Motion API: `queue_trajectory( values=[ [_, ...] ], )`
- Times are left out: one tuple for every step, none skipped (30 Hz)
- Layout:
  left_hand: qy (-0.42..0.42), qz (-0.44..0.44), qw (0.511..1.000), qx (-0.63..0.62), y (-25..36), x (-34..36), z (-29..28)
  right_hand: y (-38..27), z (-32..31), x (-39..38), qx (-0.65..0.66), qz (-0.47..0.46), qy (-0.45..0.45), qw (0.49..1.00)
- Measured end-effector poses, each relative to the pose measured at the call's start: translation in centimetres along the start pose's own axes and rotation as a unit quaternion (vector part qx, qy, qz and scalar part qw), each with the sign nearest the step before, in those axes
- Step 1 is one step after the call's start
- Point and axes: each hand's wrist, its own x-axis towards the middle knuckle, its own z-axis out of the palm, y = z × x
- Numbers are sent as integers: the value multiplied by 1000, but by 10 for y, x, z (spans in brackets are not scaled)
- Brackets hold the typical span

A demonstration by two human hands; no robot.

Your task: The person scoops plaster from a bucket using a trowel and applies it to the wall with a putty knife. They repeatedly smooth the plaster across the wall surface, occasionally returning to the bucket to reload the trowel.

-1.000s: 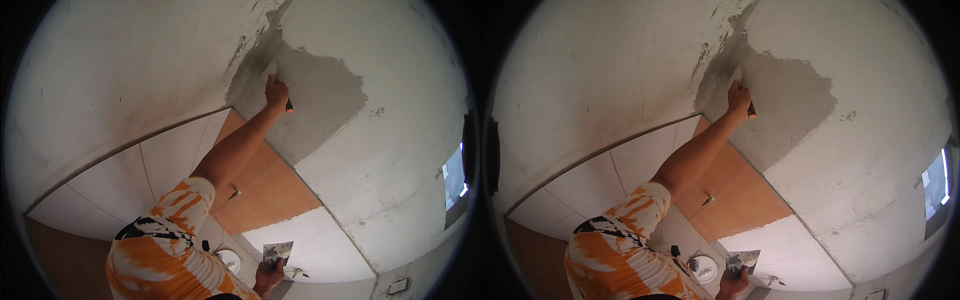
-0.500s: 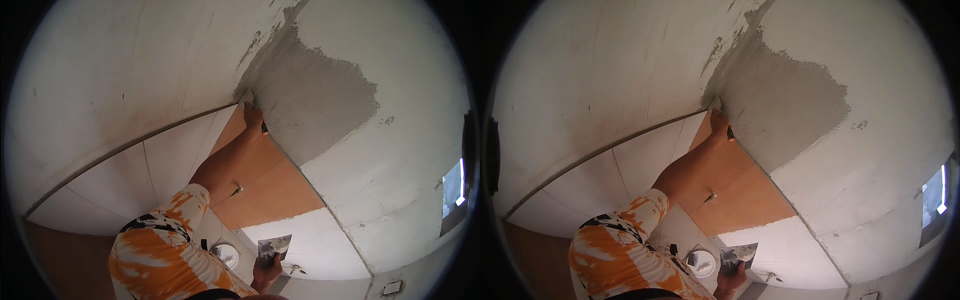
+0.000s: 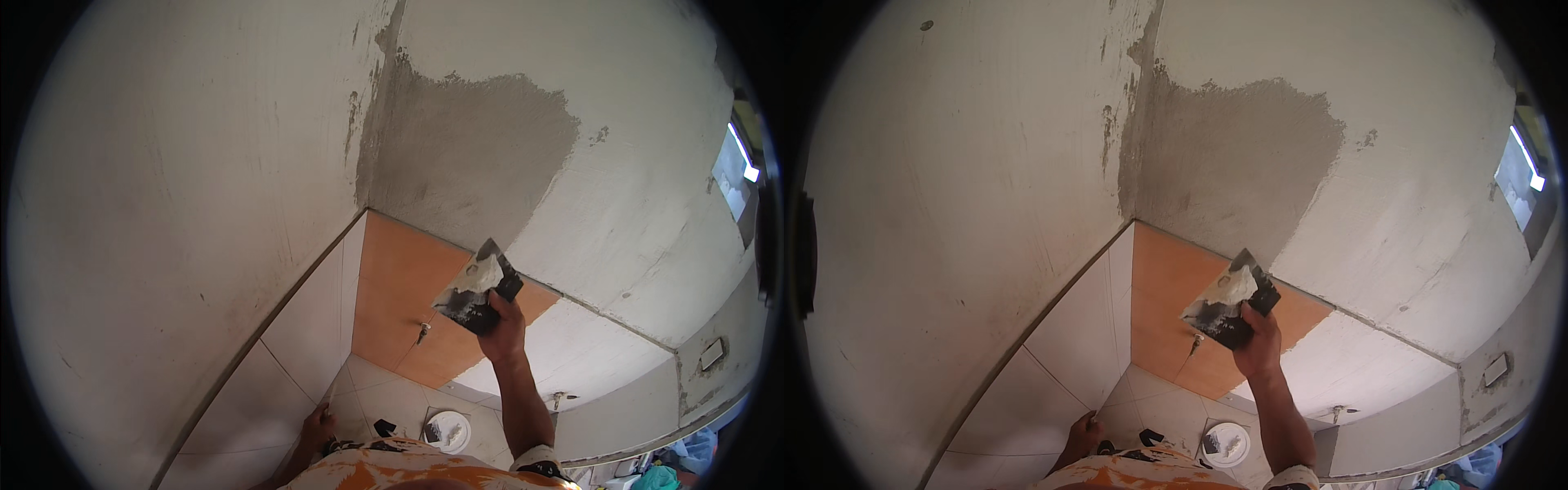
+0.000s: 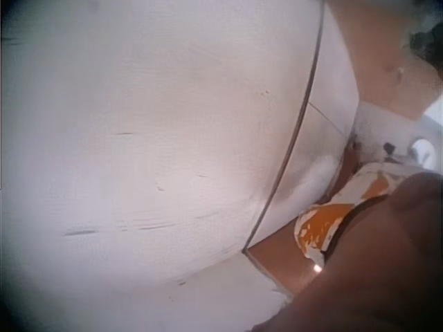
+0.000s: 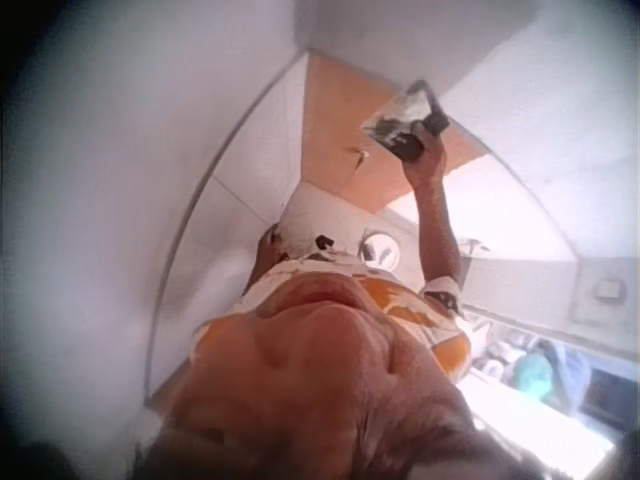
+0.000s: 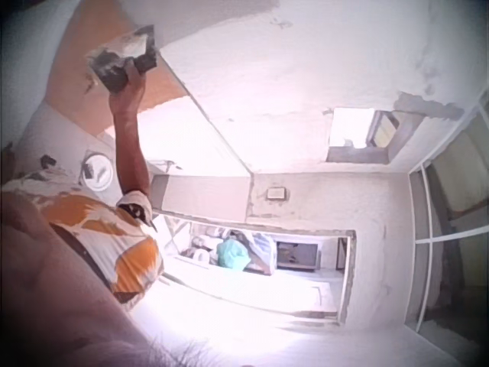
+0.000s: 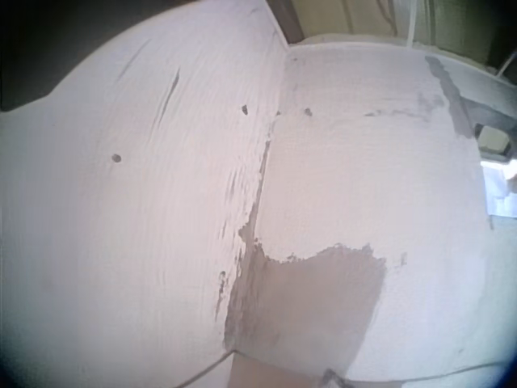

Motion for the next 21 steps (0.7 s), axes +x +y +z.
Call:
queue_trajectory(
  values=[
    [9,23,999,31,-14,-15,-12,-13,33,29,-57,-13,-30,998],
    [17,48,997,59,-20,-25,-21,-25,66,56,-146,-49,-29,988],
    [18,35,996,84,-17,-35,-26,-25,86,91,-245,-161,-37,955],
    [21,21,993,110,-11,-48,-28,-36,100,119,-495,-301,-105,808],
    [30,7,990,138,-10,-56,-33,-46,116,147,-651,-470,-98,588],
    [32,9,990,135,-18,-56,-38,-59,150,162,-742,-611,-106,255],
    [35,16,991,127,-28,-57,-39,-70,165,186,-750,-623,-145,169],
    [40,19,992,118,-33,-57,-37,-80,176,211,-749,-630,-185,83],
    [37,1,993,111,-29,-56,-36,-89,188,235,-762,-613,-204,42],
    [30,-17,994,107,-19,-58,-39,-98,197,255,-776,-591,-221,1],
    [25,-37,993,106,-13,-60,-41,-101,204,272,-787,-568,-237,-36],
    [24,-13,994,105,-12,-58,-42,-101,211,287,-795,-560,-228,-52],
    [22,12,994,104,-12,-56,-41,-102,216,301,-802,-552,-219,-69],
    [22,37,994,101,-11,-51,-40,-100,221,311,-807,-545,-210,-86],
    [18,38,994,104,-11,-48,-39,-98,222,317,-834,-504,-203,-98],
    [12,41,993,108,-12,-44,-37,-102,217,318,-840,-499,-195,-93],
    [14,39,993,112,-12,-41,-38,-99,212,319,-842,-498,-190,-81],
    [25,31,994,105,-11,-45,-43,-91,202,315,-846,-495,-187,-63],
    [33,24,994,99,-7,-48,-45,-86,188,307,-856,-483,-167,-73],
    [47,18,995,91,-5,-50,-47,-80,175,294,-864,-475,-148,-81],
    [62,8,994,84,-5,-52,-51,-80,165,281,-872,-464,-124,-95]
  ],
)
